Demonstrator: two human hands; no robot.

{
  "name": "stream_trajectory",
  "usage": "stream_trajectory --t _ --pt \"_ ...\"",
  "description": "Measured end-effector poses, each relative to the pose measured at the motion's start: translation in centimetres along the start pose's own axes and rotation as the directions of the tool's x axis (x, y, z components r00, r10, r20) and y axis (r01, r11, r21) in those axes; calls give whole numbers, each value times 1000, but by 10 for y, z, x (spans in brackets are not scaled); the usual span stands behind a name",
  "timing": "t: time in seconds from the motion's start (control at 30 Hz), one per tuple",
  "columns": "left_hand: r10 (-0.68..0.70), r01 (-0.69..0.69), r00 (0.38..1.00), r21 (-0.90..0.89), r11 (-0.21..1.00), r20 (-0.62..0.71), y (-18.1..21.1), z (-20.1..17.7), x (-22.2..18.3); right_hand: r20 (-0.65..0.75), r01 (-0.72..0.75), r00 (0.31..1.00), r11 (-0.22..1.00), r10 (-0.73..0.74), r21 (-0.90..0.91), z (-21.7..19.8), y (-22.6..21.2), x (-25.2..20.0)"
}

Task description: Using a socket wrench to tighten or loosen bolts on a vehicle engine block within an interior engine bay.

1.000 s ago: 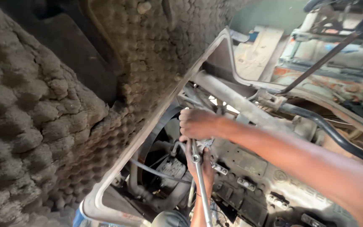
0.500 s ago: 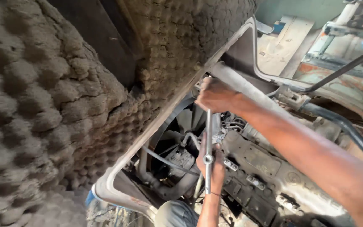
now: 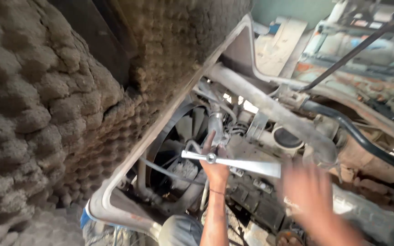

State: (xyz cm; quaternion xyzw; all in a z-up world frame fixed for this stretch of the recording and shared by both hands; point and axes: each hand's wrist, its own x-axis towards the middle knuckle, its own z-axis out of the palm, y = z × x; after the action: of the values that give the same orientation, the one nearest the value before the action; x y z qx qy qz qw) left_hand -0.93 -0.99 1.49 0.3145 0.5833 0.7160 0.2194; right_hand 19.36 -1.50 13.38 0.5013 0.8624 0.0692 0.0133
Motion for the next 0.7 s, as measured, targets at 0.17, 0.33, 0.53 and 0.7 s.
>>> stream_trajectory --t 0.17,0.33,0.53,0.7 --pt "416 -426 904 140 894 96 18 -16 -1 230 -178 963 973 141 146 17 -4 -32" --pt "-147 155 988 -219 963 53 54 -9 -12 480 -221 806 576 -347 787 34 41 7" --pt "69 -70 997 -21 997 -34 17 -13 -5 684 -824 507 -63 -524 562 25 21 -14" --pt "157 -153 986 -77 985 55 15 -10 9 639 -788 608 -267 -471 554 123 -10 -40"
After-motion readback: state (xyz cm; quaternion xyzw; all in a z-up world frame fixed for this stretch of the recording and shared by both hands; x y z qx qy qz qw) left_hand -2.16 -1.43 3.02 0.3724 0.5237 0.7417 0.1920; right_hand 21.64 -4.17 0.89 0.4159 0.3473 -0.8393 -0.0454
